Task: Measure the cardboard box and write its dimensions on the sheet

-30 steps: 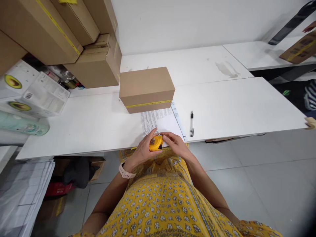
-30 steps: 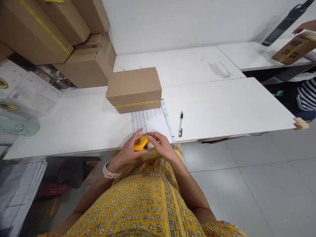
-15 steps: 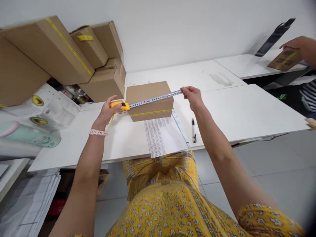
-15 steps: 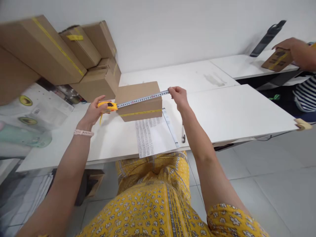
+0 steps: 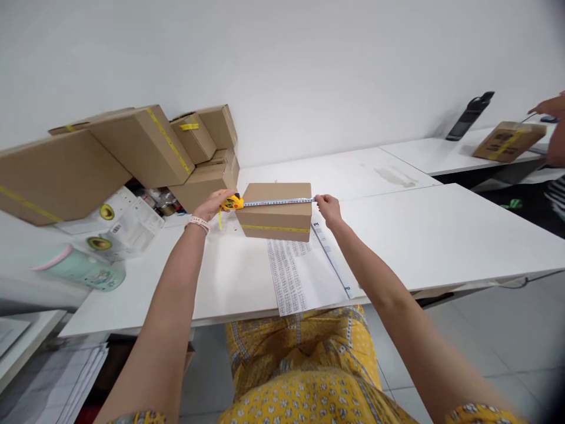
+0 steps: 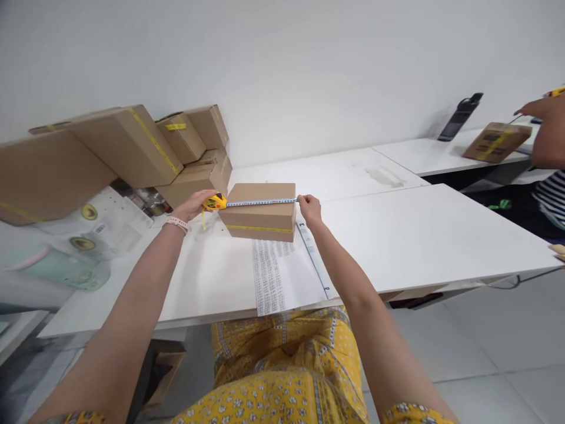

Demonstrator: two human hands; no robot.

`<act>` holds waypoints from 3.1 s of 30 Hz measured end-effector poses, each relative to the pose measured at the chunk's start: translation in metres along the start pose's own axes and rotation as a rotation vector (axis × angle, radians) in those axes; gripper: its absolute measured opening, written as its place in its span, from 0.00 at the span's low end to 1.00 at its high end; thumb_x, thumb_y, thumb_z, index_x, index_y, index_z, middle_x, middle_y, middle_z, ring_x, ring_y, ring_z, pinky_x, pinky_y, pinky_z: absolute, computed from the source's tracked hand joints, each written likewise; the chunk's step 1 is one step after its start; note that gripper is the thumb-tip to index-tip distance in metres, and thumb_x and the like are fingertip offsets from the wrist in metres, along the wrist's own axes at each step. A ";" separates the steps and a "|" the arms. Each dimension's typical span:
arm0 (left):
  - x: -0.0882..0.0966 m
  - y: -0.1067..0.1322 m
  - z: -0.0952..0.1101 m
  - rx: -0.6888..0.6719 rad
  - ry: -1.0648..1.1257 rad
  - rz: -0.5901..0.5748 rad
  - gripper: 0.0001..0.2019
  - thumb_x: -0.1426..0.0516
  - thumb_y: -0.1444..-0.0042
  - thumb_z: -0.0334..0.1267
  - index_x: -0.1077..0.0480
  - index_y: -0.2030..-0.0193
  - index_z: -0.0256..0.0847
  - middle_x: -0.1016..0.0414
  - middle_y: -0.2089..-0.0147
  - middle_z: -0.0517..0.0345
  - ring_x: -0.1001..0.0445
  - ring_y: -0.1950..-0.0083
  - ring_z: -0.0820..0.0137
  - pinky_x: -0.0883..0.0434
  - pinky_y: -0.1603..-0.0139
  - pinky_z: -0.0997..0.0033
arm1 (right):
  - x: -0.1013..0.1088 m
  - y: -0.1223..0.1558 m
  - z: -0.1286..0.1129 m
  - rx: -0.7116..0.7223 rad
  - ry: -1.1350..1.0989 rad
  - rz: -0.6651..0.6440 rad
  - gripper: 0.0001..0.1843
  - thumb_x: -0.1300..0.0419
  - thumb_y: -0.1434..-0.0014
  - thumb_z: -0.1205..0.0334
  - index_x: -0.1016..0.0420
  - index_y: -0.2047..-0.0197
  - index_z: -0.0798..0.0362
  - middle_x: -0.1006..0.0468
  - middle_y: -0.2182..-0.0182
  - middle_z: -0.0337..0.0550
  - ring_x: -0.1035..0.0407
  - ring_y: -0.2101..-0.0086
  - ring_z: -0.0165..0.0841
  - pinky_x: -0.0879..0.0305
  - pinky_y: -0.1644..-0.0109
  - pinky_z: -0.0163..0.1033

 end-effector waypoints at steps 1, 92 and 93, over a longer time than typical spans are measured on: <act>-0.005 0.000 0.000 0.008 0.002 -0.024 0.24 0.29 0.57 0.52 0.25 0.59 0.36 0.19 0.60 0.47 0.21 0.64 0.64 0.26 0.71 0.71 | -0.001 0.001 0.002 0.000 0.002 -0.009 0.10 0.39 0.45 0.54 0.31 0.73 0.50 0.29 0.73 0.37 0.37 0.71 0.30 0.40 0.66 0.38; -0.044 0.036 -0.016 -0.021 0.009 -0.098 0.36 0.34 0.53 0.50 0.34 0.38 0.39 0.20 0.54 0.49 0.21 0.65 0.67 0.29 0.72 0.74 | 0.066 0.048 0.031 -0.181 -0.109 -0.106 0.31 0.35 0.53 0.29 0.29 0.67 0.51 0.23 0.65 0.42 0.31 0.65 0.33 0.35 0.66 0.36; -0.045 0.037 -0.016 -0.021 0.004 -0.099 0.36 0.34 0.52 0.51 0.34 0.38 0.39 0.21 0.54 0.48 0.21 0.64 0.67 0.29 0.72 0.74 | 0.065 0.048 0.033 -0.186 -0.122 -0.121 0.32 0.35 0.54 0.28 0.28 0.66 0.50 0.22 0.64 0.42 0.30 0.65 0.34 0.35 0.65 0.37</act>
Point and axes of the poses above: each hand's wrist, its own y-axis away from the middle knuckle, its own x-axis out of the back of the hand, z = x × y, the point moved 9 cm from there along -y, towards the middle knuckle
